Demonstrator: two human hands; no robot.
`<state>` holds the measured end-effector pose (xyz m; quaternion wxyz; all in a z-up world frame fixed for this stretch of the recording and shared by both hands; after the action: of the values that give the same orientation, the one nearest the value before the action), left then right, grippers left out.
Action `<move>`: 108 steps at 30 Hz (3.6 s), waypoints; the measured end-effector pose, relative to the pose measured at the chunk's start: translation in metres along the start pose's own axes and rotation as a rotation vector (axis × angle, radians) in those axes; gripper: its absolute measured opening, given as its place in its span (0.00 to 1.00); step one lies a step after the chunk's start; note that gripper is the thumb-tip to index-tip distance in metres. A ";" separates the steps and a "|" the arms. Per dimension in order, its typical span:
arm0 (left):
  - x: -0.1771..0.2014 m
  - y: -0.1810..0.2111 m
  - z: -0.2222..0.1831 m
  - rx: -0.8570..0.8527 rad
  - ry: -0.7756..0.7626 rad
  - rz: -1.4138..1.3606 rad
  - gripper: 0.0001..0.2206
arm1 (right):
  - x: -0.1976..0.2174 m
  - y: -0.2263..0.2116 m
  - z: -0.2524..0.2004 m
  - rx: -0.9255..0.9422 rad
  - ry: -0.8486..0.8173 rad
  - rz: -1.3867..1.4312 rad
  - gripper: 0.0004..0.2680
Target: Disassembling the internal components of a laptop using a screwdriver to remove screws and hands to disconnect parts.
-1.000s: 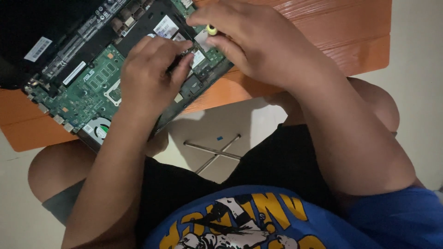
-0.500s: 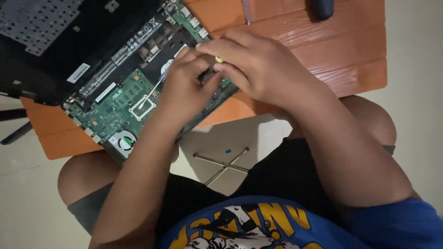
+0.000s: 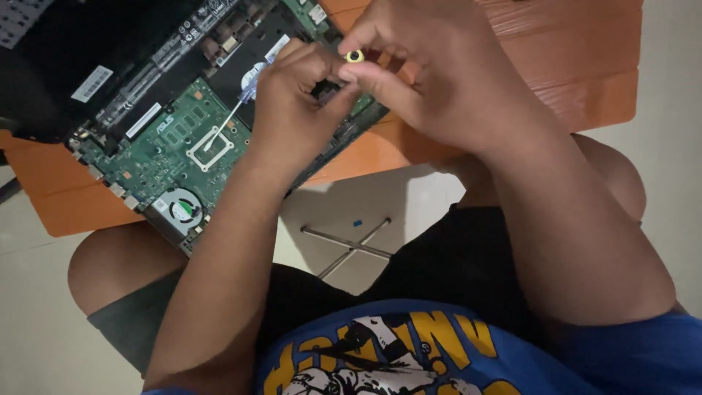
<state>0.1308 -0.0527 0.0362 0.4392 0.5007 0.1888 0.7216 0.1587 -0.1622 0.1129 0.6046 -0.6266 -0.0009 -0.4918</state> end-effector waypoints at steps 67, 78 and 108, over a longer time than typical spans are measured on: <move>0.056 0.006 0.011 0.139 -0.163 -0.031 0.16 | 0.005 0.014 -0.007 0.015 0.029 -0.192 0.06; 0.107 -0.003 -0.057 0.336 -0.230 0.398 0.14 | 0.005 0.011 -0.006 -0.032 -0.008 -0.188 0.05; 0.111 -0.019 -0.074 0.368 -0.186 0.285 0.10 | 0.017 0.031 -0.017 -0.078 0.101 -0.169 0.05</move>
<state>0.0609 0.0618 0.0526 0.2501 0.6578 0.2033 0.6807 0.1757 -0.1937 0.0959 0.5354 -0.6217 -0.0042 -0.5717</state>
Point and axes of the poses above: each hand's wrist, its own z-axis towards the middle knuckle, its own x-axis out of the back of the hand, y = z × x, the point moved 10 cm from there along z, towards the middle knuckle, and after that the axes turned 4 degrees about -x, right-handed, at the moved point
